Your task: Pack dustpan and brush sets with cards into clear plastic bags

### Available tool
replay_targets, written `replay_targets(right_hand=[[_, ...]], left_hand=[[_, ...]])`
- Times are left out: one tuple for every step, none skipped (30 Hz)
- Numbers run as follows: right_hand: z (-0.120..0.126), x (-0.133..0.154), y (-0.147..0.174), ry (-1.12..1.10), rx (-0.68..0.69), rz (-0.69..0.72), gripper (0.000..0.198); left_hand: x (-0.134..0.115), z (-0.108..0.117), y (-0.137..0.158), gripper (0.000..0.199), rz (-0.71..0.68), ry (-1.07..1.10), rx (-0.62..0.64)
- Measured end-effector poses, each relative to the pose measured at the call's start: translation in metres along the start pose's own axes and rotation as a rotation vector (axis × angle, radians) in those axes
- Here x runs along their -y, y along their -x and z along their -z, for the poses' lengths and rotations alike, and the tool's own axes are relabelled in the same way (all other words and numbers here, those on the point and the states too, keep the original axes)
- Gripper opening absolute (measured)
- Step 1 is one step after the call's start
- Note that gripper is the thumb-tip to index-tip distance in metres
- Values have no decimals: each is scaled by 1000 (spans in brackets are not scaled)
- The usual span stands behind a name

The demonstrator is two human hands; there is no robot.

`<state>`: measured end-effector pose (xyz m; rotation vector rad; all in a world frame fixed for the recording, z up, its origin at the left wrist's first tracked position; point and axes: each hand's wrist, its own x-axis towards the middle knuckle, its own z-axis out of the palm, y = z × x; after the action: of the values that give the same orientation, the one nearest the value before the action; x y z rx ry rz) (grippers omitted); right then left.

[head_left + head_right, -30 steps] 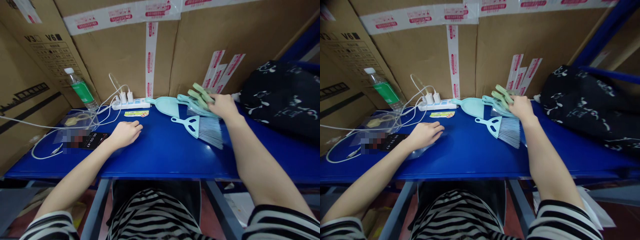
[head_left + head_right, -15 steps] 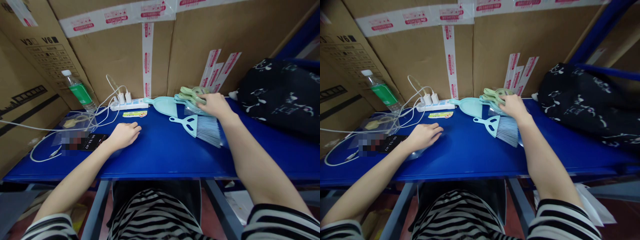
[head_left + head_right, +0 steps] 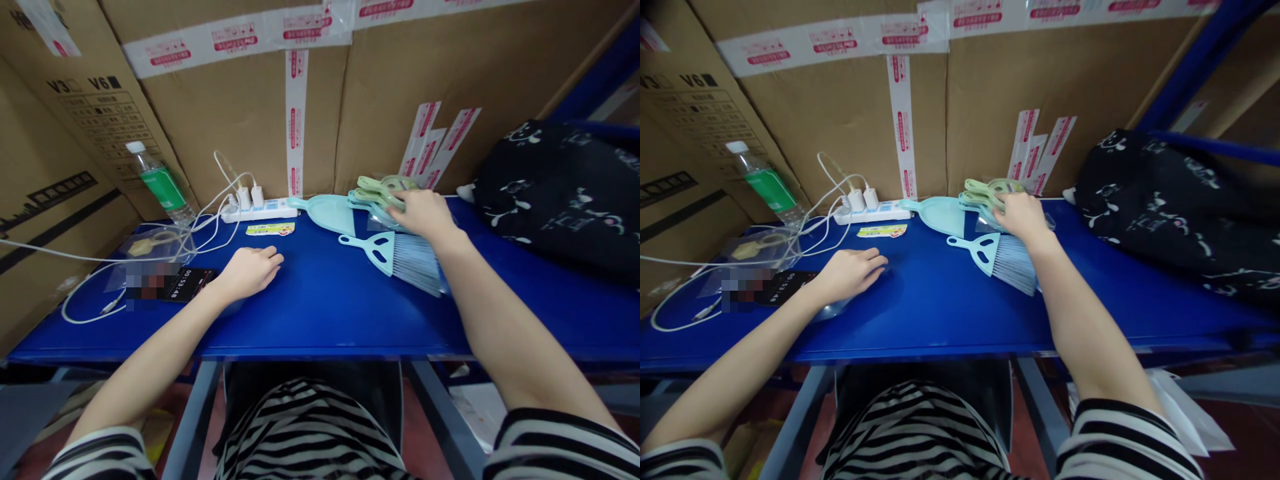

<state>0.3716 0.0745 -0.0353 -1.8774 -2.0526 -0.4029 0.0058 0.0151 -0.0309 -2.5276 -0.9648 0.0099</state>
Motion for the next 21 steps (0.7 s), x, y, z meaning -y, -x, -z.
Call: replay_targets(right_hand=[[4, 4, 1, 21, 4, -57, 47], [7, 7, 2, 28, 12, -98, 48], [9, 11, 3, 22, 19, -123, 48], [11, 13, 3, 5, 23, -129, 48], [11, 15, 4, -14, 25, -123, 48], [11, 16, 4, -32, 21, -111, 48], [11, 16, 4, -46, 12, -94, 48], [10, 15, 4, -56, -2, -74, 49], [8, 14, 3, -63, -19, -50, 50], [7, 13, 3, -69, -38, -20, 50], [6, 12, 2, -77, -59, 15, 51], [5, 11, 2, -84, -82, 57, 51], [5, 11, 2, -92, -108, 100, 50], [4, 11, 1, -98, -135, 143, 49], [4, 11, 1, -103, -159, 183, 48], [4, 12, 0, -106, -178, 219, 47], [5, 13, 0, -107, -192, 253, 45], [6, 15, -1, -108, -200, 284, 43], [8, 18, -1, -109, -203, 317, 39], [9, 21, -2, -110, -200, 353, 35], [11, 24, -2, -114, -193, 390, 31]], left_hand=[[0, -1, 0, 23, -4, 3, -2], [0, -1, 0, 23, -7, 6, -4], [0, -2, 0, 22, -10, 7, -4], [0, -2, 0, 21, -13, 8, -3], [0, -3, 0, 21, -16, 9, 0], [0, -3, 0, 20, -21, 9, 4], [0, -3, 0, 20, -25, 9, 10], [-1, -3, 0, 20, -28, 8, 16], [-1, -3, 0, 20, -31, 6, 24], [-1, -3, 0, 21, -33, 4, 30], [-2, -3, -1, 21, -34, 2, 33], [-2, -4, -1, 20, -37, 3, 34], [-3, -4, -1, 20, -41, 5, 31], [-4, -4, -2, 20, -47, 7, 27], [-4, -5, -2, 20, -56, 8, 20], [-5, -6, -2, 20, -64, 8, 10], [-6, -7, -2, 20, -73, 8, -1], [-6, -8, -3, 20, -82, 9, -15], [-7, -9, -3, 20, -91, 9, -29], [-7, -10, -3, 20, -99, 10, -44], [-8, -12, -3, 21, -108, 10, -58]])
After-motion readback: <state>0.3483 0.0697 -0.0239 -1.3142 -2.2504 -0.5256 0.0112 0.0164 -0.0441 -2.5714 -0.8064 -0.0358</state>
